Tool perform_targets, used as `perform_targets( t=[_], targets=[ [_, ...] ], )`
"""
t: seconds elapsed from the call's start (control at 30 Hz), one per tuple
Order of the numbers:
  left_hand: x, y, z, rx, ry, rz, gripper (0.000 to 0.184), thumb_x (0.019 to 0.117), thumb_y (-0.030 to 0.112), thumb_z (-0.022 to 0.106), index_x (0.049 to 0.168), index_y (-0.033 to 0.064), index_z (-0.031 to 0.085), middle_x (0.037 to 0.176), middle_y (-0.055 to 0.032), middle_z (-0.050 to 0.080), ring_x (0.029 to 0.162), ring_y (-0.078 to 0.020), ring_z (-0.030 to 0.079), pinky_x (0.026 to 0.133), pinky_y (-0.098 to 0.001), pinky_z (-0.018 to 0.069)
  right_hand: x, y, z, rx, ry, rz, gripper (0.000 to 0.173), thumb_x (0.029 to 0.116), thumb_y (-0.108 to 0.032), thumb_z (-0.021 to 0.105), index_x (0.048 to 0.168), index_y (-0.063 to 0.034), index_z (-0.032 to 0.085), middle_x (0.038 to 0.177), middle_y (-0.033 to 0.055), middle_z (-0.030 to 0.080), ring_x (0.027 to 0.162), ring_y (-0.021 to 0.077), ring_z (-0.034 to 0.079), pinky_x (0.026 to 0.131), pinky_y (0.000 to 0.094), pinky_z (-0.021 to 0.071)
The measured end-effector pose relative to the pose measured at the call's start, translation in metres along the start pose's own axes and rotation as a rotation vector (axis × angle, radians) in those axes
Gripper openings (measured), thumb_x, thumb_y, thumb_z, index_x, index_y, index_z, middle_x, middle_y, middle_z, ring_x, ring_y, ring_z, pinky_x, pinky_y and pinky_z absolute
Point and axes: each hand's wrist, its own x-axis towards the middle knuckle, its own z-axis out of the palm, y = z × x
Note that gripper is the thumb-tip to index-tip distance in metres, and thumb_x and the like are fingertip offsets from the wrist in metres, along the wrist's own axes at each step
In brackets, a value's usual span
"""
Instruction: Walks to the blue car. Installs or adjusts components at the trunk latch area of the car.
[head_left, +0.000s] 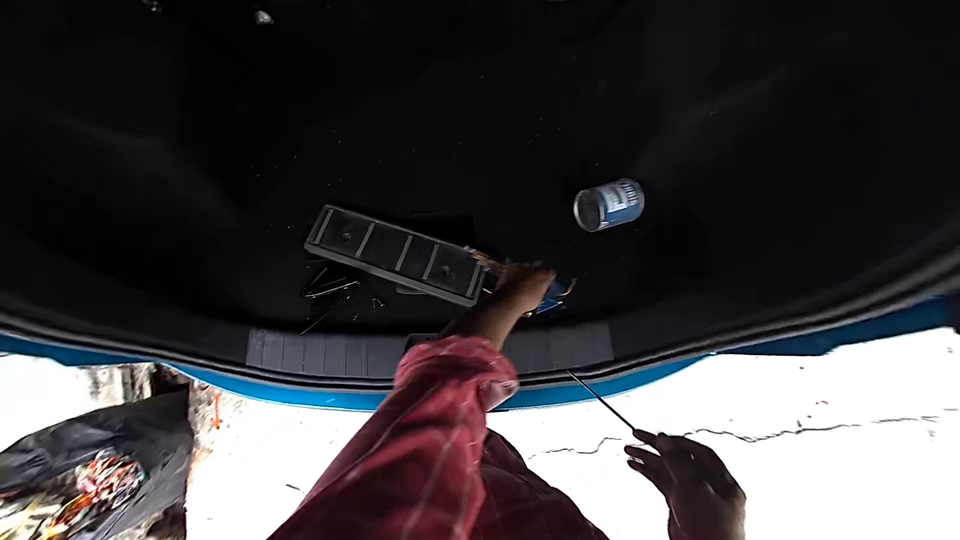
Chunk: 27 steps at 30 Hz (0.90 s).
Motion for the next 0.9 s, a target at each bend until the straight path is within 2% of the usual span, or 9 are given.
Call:
perform_targets(
  t=[0.13,0.2,0.27,0.33,0.47,0.53,0.6,0.73,0.9],
  targets=[
    [0.056,0.013,0.006,0.097,-0.008,-0.025,0.043,0.0935,0.01,0.067,0.136,0.0162,0.064,0.134,-0.0147,0.064,0.127,-0.0365,0.057,0.109,-0.0663,0.0357,-0.014,0.019,-0.012,-0.014,-0.042,0.198,0.018,0.1074,-0.013,0.042,0.116,0.0007,0.048,0.102,0.0157,0.077,0.075,0.0264,0.077,0.064,0.039,0.0651],
    [0.056,0.013,0.007,0.051,0.029,-0.043,0.064,0.0861,0.014,0.075,0.146,0.0175,0.056,0.142,-0.0178,0.057,0.134,-0.0385,0.05,0.112,-0.0639,0.034,-0.016,0.022,-0.006,-0.015,-0.061,0.246,0.019,0.1076,-0.014,0.043,0.118,0.0005,0.048,0.1,0.0167,0.077,0.073,0.027,0.077,0.063,0.0387,0.065],
    [0.03,0.009,0.004,-0.048,0.171,-0.039,0.071,0.0834,0.02,0.077,0.15,0.0199,0.052,0.144,-0.0154,0.056,0.135,-0.0353,0.05,0.111,-0.0568,0.0401,-0.011,0.019,0.005,-0.002,-0.094,0.253,0.018,0.1077,-0.014,0.044,0.117,0.001,0.049,0.099,0.0175,0.077,0.073,0.0273,0.077,0.064,0.039,0.0652],
    [-0.02,-0.003,0.001,-0.148,0.345,-0.086,0.051,0.0919,0.022,0.069,0.143,0.0201,0.061,0.135,-0.0109,0.064,0.124,-0.0304,0.061,0.1,-0.0528,0.0517,-0.003,0.013,0.021,0.009,-0.157,0.215,0.018,0.1067,-0.011,0.045,0.117,0.0026,0.051,0.101,0.0191,0.076,0.075,0.0285,0.077,0.066,0.0403,0.0654],
    [-0.137,-0.094,0.014,-0.31,0.359,-0.618,0.031,0.1001,0.032,0.06,0.123,0.0155,0.072,0.118,-0.0107,0.073,0.106,-0.0311,0.071,0.088,-0.0577,0.057,0.012,-0.003,0.061,-0.045,-0.267,0.123,0.02,0.0985,-0.008,0.055,0.114,0.004,0.054,0.098,0.0187,0.076,0.073,0.0282,0.076,0.065,0.039,0.0649],
    [-0.179,-0.151,0.027,-0.375,0.38,-0.885,0.035,0.0984,0.031,0.062,0.125,0.0099,0.07,0.117,-0.0174,0.072,0.11,-0.0387,0.069,0.092,-0.0635,0.0538,0.016,-0.011,0.082,-0.085,-0.343,0.102,0.022,0.0976,-0.008,0.058,0.116,0.0041,0.056,0.097,0.0179,0.076,0.073,0.0284,0.076,0.065,0.039,0.065],
    [-0.2,-0.189,0.036,-0.389,0.382,-1.007,0.037,0.0977,0.025,0.063,0.13,0.0074,0.068,0.121,-0.0192,0.071,0.114,-0.0399,0.067,0.097,-0.0632,0.0516,0.017,-0.019,0.105,-0.11,-0.416,0.085,0.022,0.0983,-0.008,0.059,0.116,0.0042,0.059,0.1,0.0177,0.076,0.076,0.029,0.076,0.068,0.0389,0.0657],
    [-0.197,-0.215,0.051,-0.315,0.262,-0.992,0.039,0.1,0.022,0.058,0.136,0.0074,0.064,0.129,-0.0207,0.067,0.119,-0.0394,0.064,0.1,-0.0598,0.0505,0.006,-0.034,0.145,-0.142,-0.48,0.097,0.015,0.1004,-0.007,0.057,0.11,0.0033,0.063,0.099,0.0188,0.076,0.078,0.0284,0.077,0.07,0.0374,0.066],
    [-0.18,-0.228,0.059,-0.259,0.289,-0.982,0.03,0.0981,0.019,0.06,0.124,0.0071,0.069,0.129,-0.0205,0.066,0.116,-0.04,0.066,0.093,-0.0594,0.054,-0.001,-0.04,0.172,-0.199,-0.537,0.066,0.013,0.0996,-0.006,0.058,0.107,0.0028,0.064,0.098,0.0195,0.076,0.078,0.0273,0.076,0.071,0.0359,0.065]
  ],
)
